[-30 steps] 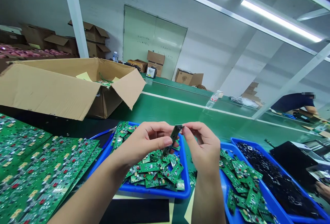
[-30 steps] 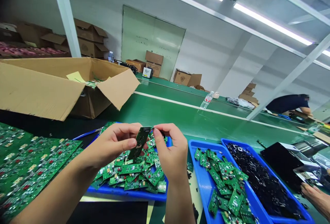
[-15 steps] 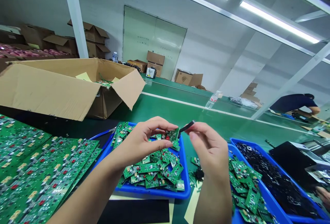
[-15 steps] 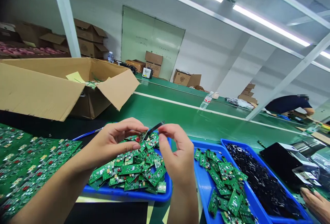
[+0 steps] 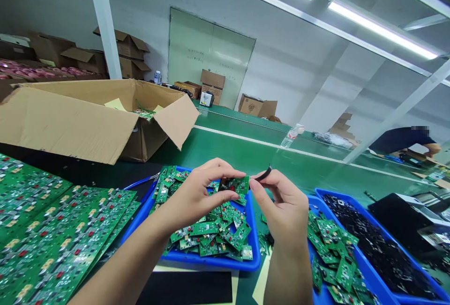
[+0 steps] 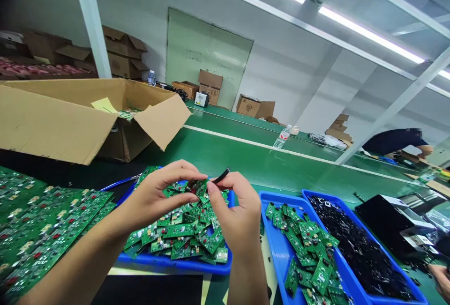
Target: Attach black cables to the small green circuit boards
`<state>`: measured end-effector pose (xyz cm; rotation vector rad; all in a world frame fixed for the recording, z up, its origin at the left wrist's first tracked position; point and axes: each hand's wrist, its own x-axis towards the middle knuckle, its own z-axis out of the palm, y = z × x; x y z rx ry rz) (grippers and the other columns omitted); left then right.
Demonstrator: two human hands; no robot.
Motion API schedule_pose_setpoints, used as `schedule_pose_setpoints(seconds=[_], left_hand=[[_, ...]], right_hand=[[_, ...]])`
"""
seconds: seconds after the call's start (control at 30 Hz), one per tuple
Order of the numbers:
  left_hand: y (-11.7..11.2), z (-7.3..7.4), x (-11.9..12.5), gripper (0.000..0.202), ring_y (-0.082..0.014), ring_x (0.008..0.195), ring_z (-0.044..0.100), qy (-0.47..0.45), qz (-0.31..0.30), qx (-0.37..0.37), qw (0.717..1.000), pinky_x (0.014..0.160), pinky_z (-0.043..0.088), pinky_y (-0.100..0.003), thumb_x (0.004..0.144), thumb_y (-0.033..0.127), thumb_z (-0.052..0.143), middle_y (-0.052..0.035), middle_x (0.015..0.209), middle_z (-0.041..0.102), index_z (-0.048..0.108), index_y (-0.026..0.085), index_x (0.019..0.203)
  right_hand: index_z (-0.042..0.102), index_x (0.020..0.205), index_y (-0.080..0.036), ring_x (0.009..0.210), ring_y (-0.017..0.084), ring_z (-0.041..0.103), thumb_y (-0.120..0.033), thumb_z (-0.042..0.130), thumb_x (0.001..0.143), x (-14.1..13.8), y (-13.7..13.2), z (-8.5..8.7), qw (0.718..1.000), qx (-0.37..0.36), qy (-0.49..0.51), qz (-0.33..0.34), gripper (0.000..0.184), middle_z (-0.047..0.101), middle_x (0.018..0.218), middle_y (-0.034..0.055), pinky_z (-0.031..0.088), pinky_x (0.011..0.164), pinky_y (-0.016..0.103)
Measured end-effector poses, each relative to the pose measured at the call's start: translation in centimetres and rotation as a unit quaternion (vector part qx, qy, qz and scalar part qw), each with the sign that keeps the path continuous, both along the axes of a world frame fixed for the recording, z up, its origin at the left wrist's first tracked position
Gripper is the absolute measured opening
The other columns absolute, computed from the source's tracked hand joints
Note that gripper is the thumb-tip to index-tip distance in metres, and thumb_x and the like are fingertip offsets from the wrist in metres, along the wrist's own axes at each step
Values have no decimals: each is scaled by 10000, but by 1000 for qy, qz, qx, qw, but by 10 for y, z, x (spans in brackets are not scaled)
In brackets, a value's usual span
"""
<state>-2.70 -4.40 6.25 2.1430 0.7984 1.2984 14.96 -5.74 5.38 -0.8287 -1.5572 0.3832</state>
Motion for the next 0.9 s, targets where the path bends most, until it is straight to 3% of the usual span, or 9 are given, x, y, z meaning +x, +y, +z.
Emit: schedule_pose_setpoints(seconds=[0.23,0.43,0.53,0.6,0.67,0.73,0.8,0.9], left_hand=[[0,-2,-1,245,-132,845,618,-13,11,15,1000,749,509,-227,808,135,681,-25,921,635,682,191,1046],[3,-8,3,188,-141,846,625,-36,0,0,999,750,526,-249,834,178,657,-34,909,650,697,181,1017],[6,-9,3,201,-151,880,630,-61,4,-15,998,785,548,-267,822,192,673,-41,948,646,694,185,1022],[8,-11,3,279,-148,897,628,-67,3,-2,998,802,554,-265,811,182,690,-36,976,632,672,205,1089],[9,-12,3,332,-138,900,621,-49,4,39,998,817,551,-257,809,162,697,-26,977,618,653,229,1131],[9,-14,4,328,-128,889,612,-22,18,100,995,811,544,-242,819,136,684,-20,963,602,653,238,1129],[9,-15,4,316,-123,886,603,-3,42,153,987,800,537,-228,828,110,666,-21,957,586,653,231,1119],[9,-17,4,322,-126,900,599,8,68,194,979,784,537,-222,842,97,642,-29,976,569,636,222,1139]], right_hand=[[626,719,-197,716,139,623,-142,650,809,2,1,-1,999,27,-32,26,108,658,733,4,514,650,254],[715,858,-223,715,130,634,-88,647,800,25,7,4,991,52,-97,70,162,680,788,13,516,634,238],[725,937,-245,796,148,652,-92,628,803,35,7,4,986,11,-105,127,225,703,861,23,533,703,261],[726,942,-245,768,146,651,-129,602,827,36,8,3,988,-20,-55,140,204,703,817,19,534,685,262],[725,892,-219,692,144,640,-214,565,872,33,9,2,989,-61,24,130,161,687,725,22,529,631,261],[711,788,-186,617,145,622,-339,548,890,26,9,2,982,-112,63,140,246,663,646,30,520,579,265],[669,680,-170,566,140,594,-428,573,862,20,9,5,972,-158,52,167,330,640,597,32,501,536,259],[623,639,-172,531,121,555,-419,643,803,13,6,9,960,-204,35,191,297,618,569,15,466,504,237]])
